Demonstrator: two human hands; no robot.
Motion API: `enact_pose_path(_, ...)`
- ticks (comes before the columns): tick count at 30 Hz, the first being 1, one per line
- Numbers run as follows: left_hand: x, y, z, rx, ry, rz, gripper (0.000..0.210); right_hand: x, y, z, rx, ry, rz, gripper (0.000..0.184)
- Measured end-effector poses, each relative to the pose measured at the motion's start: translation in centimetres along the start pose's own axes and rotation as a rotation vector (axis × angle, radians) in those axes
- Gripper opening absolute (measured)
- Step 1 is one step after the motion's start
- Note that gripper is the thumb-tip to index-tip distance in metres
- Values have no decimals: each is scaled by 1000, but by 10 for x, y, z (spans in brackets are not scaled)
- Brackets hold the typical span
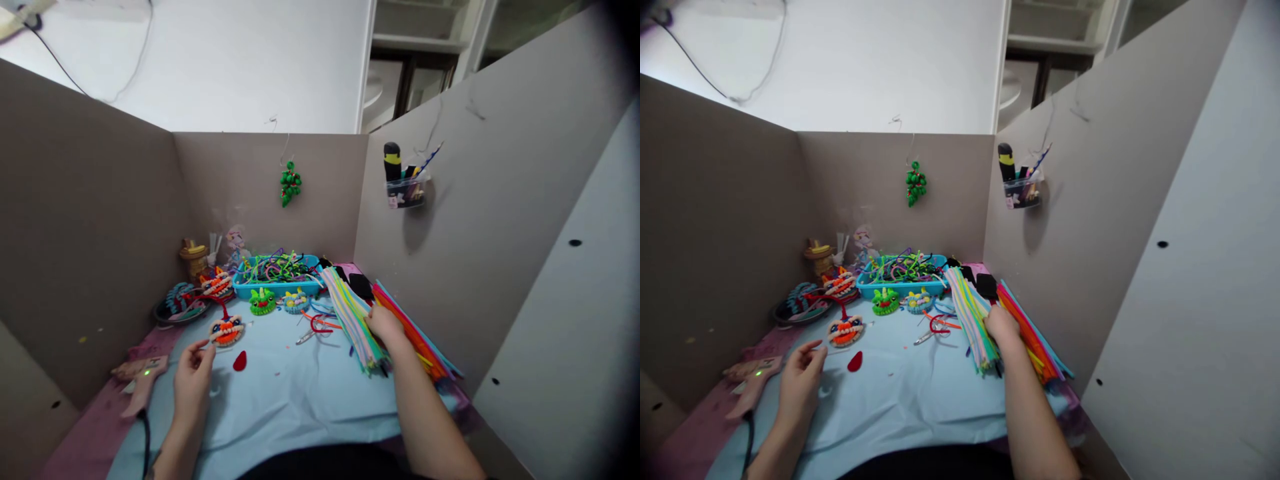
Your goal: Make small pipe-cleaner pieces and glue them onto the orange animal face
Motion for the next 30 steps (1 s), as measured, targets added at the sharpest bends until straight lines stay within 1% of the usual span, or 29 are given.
enact_pose_path(7, 4, 1, -2, 16, -13, -19, 52, 6, 1, 1, 56, 20, 52, 20)
enact_pose_path(10, 3, 1, -1, 19, -23, -32, 50, 5, -5, -5, 116, 10, 76, 19)
enact_pose_path(12, 3, 2, -2, 17, -31, -38, 49, 0, -12, -11, 187, -41, 89, 19)
enact_pose_path(15, 5, 2, -3, 14, -34, -44, 51, -14, -25, -20, 274, -163, 119, 21)
enact_pose_path(17, 6, 2, -3, 18, -35, -42, 53, -28, -30, -25, 266, -251, 152, 22)
enact_pose_path(19, 5, 2, -3, 15, -36, -34, 54, -41, -30, -27, 205, -321, 165, 23)
enact_pose_path(20, 5, 1, -3, 15, -35, -29, 53, -46, -29, -28, 179, -330, 159, 23)
enact_pose_path(21, 4, 1, -2, 13, -35, -22, 53, -50, -27, -28, 167, -319, 145, 23)
enact_pose_path(23, 3, 1, -2, 10, -39, -13, 52, -53, -24, -27, 182, -262, 109, 25)
enact_pose_path(26, 3, 1, -2, 15, -42, -17, 52, -52, -18, -25, 216, -193, 70, 25)
enact_pose_path(30, 7, 2, -4, 4, -45, -24, 51, -49, -11, -20, 202, -139, 49, 25)
Point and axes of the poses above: each hand's wrist, its own z-axis towards the middle knuckle, its own y-axis out of the palm, x = y × z, the point moved 3 cm from there along z, towards the middle knuckle, and after that the axes turned 5 degrees about -y, right-handed, at the moved point
